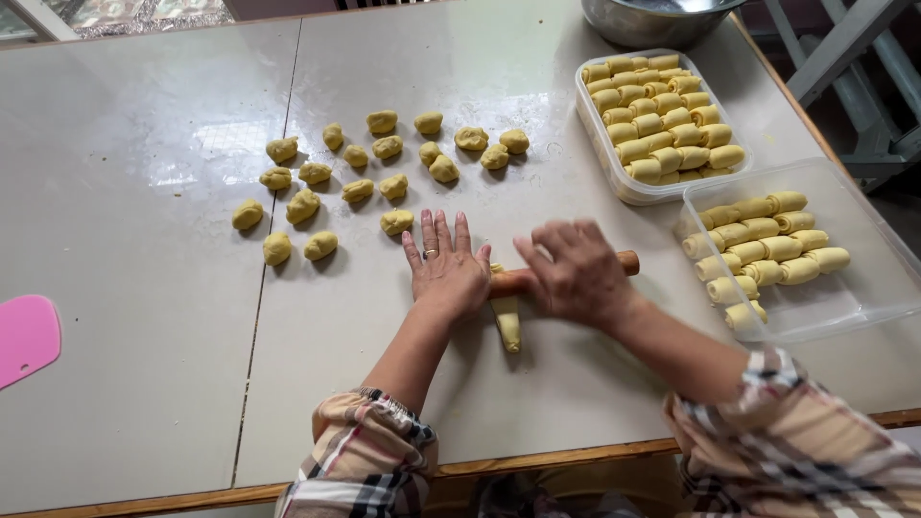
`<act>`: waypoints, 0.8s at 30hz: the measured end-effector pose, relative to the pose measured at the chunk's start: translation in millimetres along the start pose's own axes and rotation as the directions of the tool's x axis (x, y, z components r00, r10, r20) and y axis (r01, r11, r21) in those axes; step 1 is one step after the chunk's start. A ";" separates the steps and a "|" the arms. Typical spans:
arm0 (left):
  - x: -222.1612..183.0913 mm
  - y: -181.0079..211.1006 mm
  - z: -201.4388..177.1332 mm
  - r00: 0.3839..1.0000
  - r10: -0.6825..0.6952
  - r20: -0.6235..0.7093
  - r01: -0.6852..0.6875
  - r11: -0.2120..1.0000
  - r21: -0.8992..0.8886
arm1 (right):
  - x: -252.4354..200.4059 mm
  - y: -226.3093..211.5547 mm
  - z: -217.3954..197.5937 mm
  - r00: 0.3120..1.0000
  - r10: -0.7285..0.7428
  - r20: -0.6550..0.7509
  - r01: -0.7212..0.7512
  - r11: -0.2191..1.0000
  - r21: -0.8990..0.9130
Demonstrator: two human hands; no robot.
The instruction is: Flattening small dough balls with a rolling pin and rolling them into cylindrical shapes.
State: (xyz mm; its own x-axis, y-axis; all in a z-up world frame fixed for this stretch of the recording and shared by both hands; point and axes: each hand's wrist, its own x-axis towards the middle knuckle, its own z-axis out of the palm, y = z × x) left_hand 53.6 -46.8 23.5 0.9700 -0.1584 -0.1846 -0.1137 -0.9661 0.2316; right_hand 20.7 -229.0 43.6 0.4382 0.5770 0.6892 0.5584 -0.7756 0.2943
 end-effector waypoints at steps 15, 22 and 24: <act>25.5 2.4 -10.9 0.989 0.052 -0.138 -0.049 0.998 0.028 | 26.4 21.7 53.0 0.554 0.252 0.794 -0.432 0.902 0.015; 60.3 2.3 -15.7 0.992 -0.002 -0.130 0.009 0.999 0.053 | 36.9 37.8 71.4 0.653 0.279 0.704 -0.469 0.879 0.087; 73.1 -3.1 -7.1 0.957 0.005 -0.290 -0.003 1.000 0.008 | 31.4 44.0 81.5 0.990 0.136 0.046 -0.137 0.990 0.028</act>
State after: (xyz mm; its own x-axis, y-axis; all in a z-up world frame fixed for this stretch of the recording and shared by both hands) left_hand 126.4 -53.9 16.1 0.9900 -0.0976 0.1020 -0.1185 -0.9673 0.2241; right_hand 116.4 -224.2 24.2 0.5423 0.4774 0.6913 0.5124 -0.8400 0.1782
